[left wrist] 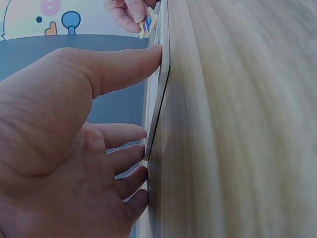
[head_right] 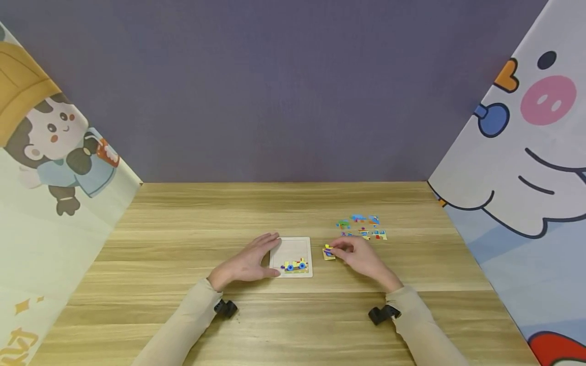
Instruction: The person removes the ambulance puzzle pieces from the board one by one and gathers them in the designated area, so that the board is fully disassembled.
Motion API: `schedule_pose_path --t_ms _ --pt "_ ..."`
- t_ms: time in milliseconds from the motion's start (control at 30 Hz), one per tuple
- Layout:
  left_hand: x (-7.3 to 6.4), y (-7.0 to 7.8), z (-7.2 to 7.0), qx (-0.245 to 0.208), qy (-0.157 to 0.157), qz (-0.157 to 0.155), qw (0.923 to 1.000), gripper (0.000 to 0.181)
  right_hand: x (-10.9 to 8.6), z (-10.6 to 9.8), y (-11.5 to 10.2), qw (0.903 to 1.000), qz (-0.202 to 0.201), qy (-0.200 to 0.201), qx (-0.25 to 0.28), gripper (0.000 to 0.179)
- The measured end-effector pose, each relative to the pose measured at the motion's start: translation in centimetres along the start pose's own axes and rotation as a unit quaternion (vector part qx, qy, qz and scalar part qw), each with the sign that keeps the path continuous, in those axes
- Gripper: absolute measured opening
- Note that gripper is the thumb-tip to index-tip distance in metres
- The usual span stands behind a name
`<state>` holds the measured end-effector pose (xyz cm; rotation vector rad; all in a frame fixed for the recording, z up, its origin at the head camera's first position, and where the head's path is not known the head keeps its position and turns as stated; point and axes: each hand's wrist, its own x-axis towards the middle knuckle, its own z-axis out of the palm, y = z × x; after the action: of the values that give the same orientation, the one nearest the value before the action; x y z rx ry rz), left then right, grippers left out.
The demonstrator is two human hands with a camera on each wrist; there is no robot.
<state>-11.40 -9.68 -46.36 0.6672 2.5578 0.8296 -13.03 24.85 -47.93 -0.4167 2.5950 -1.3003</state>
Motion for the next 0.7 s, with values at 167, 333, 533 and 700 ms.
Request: schedule_pose_path --t_ms 167,333,533,700 --pt "0.0 0.0 0.0 -0.003 0.001 0.001 1.0 0.087 -0.4 -0.8 0.6 0.9999 0.011 0.007 -0.003 0.023" --pt "0.0 0.0 0.0 0.002 0.0 -0.001 1.0 0.087 -0.8 -1.6 1.1 0.9996 0.019 0.011 -0.016 0.023" --pt "0.0 0.0 0.0 0.004 -0.001 -0.003 1.0 0.087 -1.1 -2.5 1.8 0.9996 0.016 0.013 -0.021 0.023" --pt "0.0 0.1 -0.1 0.004 -0.002 -0.002 1.0 0.087 -1.5 -3.1 2.2 0.9992 0.02 0.023 -0.027 0.023"
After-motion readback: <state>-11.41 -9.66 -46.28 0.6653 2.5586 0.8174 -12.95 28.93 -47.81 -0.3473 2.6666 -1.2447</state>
